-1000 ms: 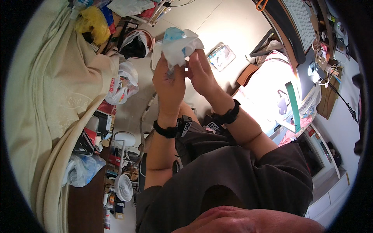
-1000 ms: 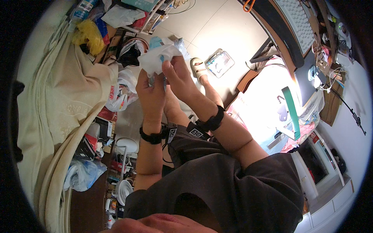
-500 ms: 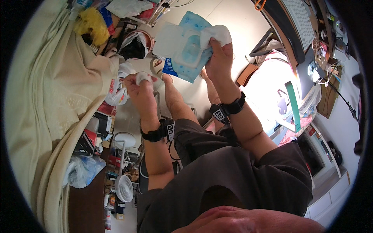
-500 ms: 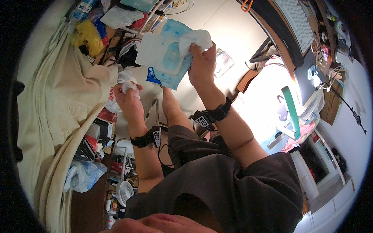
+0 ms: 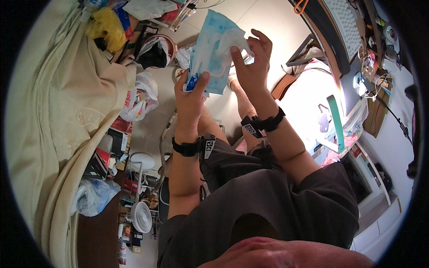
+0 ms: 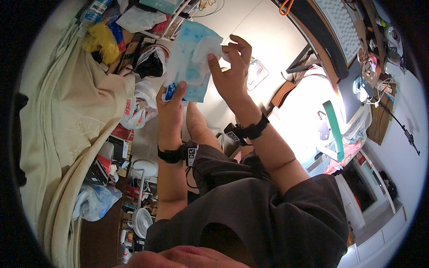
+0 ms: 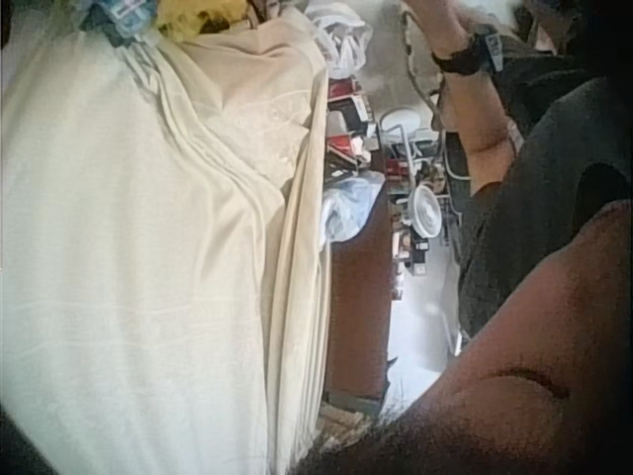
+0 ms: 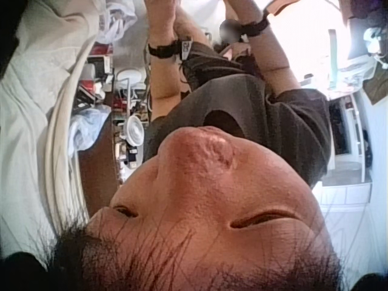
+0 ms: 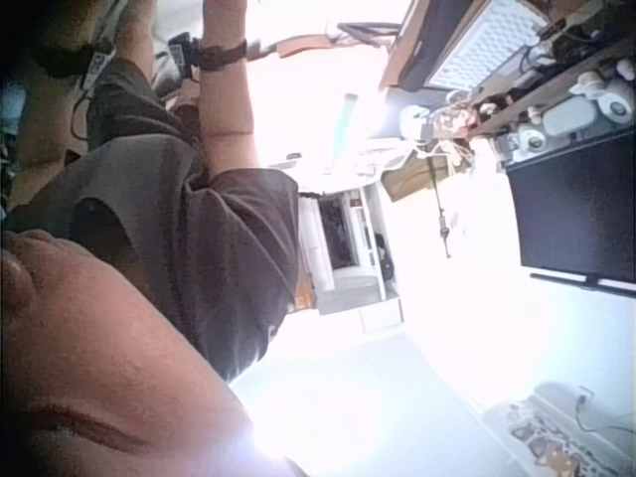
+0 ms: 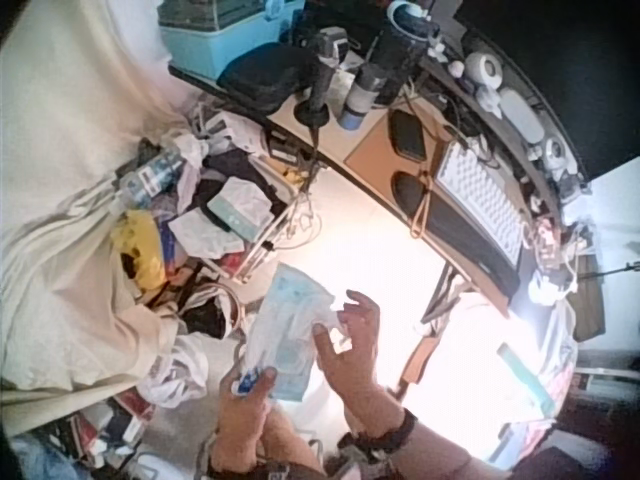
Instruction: The person opens a pack of wet wipes and cleans a computer monitor, then wipes the desk surface and several small items including a power strip, a small container, and a lamp. The person also moves a plastic storage box and a cardboard box on the floor.
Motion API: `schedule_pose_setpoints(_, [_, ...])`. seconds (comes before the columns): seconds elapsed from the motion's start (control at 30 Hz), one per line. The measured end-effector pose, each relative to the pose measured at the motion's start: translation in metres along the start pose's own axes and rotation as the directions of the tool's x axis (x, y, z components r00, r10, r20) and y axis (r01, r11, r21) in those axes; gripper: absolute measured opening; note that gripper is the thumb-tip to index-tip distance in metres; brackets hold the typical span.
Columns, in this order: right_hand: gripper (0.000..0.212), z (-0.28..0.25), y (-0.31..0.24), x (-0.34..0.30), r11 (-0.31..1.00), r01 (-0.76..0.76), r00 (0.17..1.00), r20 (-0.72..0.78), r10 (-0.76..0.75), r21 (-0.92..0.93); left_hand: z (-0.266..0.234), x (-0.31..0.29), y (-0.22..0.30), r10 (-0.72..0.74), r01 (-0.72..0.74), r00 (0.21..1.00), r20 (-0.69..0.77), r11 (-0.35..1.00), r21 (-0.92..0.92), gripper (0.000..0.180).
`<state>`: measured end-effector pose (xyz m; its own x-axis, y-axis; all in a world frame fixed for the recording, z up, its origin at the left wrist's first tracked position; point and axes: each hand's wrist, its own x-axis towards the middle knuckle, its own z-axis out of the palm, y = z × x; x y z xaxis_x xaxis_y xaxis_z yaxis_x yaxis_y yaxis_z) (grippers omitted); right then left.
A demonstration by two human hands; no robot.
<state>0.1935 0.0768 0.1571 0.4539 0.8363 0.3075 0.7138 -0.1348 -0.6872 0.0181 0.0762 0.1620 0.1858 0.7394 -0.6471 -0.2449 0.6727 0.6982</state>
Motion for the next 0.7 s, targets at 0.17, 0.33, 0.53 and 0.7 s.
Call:
schedule_pose_setpoints(0.17, [0.023, -0.007, 0.009, 0.0, 0.933, -0.21, 0.928, 0.361, 0.095, 0.294, 0.011, -0.004, 0.001, 0.044, -0.044, 0.999, 0.001, 0.999, -0.024, 0.02])
schedule_pose_setpoints(0.33, [0.019, -0.007, 0.019, -0.002, 0.834, -0.393, 0.769, 0.636, 0.067, 0.387, 0.012, 0.0, -0.001, 0.066, -0.066, 0.998, 0.008, 0.998, 0.011, 0.022])
schedule_pose_setpoints(0.53, [0.026, -0.003, 0.026, -0.011, 0.681, -0.497, 0.747, 0.665, 0.019, 0.538, 0.012, 0.002, 0.003, 0.146, -0.179, 0.978, 0.151, 0.955, 0.238, 0.031])
schedule_pose_setpoints(0.7, [0.029, -0.003, 0.032, -0.016, 0.399, -0.75, 0.616, 0.776, 0.133, 0.527, 0.006, 0.011, -0.003, 0.368, -0.517, 0.839, 0.401, 0.769, 0.376, 0.046])
